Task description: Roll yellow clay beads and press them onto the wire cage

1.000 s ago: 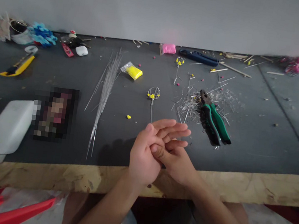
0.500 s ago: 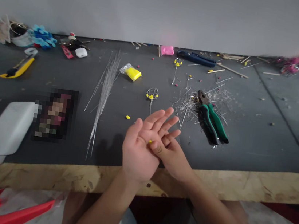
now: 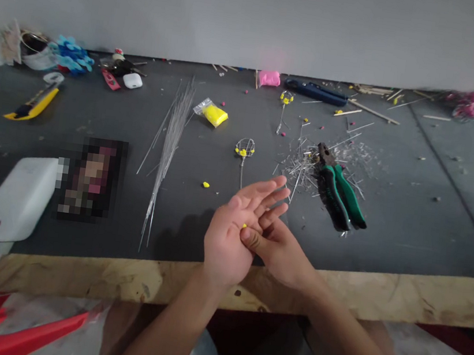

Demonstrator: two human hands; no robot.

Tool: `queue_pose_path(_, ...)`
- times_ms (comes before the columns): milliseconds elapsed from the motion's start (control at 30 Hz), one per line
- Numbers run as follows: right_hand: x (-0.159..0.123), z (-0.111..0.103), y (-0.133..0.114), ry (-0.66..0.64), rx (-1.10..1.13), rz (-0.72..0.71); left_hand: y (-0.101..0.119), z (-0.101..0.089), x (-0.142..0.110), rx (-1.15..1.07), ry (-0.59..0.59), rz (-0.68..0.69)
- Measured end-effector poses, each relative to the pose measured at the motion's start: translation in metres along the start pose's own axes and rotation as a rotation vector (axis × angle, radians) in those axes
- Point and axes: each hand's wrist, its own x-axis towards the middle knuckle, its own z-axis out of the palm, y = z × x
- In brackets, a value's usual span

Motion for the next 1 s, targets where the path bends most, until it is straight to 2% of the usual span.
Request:
queue_pose_path(267,0.005,0.000,0.002,-0.011,0.059,-0.006,0.007,-0.009,0.007,-0.153,-0.071,-0.135)
queue_pose_path(467,0.005,-0.001,0.001,-0.015,0.030,-0.060,-0.001,0.002,-0.003,0.122,-0.140,-0.008)
queue_pose_path(567,0.006,-0.001,0.001,-0.040,0.044,-0.059,-0.004,0.003,-0.005,0.195,-0.131,0.055)
queue_pose_path(767,0.008,-0.001,0.003,-0.056,0.039,-0.057,-0.007,0.002,-0.006,0.159,-0.070,0.119)
queue_pose_path(900,0.009,0.000,0.003,-0.024,-0.017,-0.029,-0.010,0.005,-0.006,0.116,0.003,0.140)
queue_pose_path(1000,0.008,0.002,0.005,0.049,-0.025,-0.034,-0.008,0.007,-0.002,0.041,0.084,0.085)
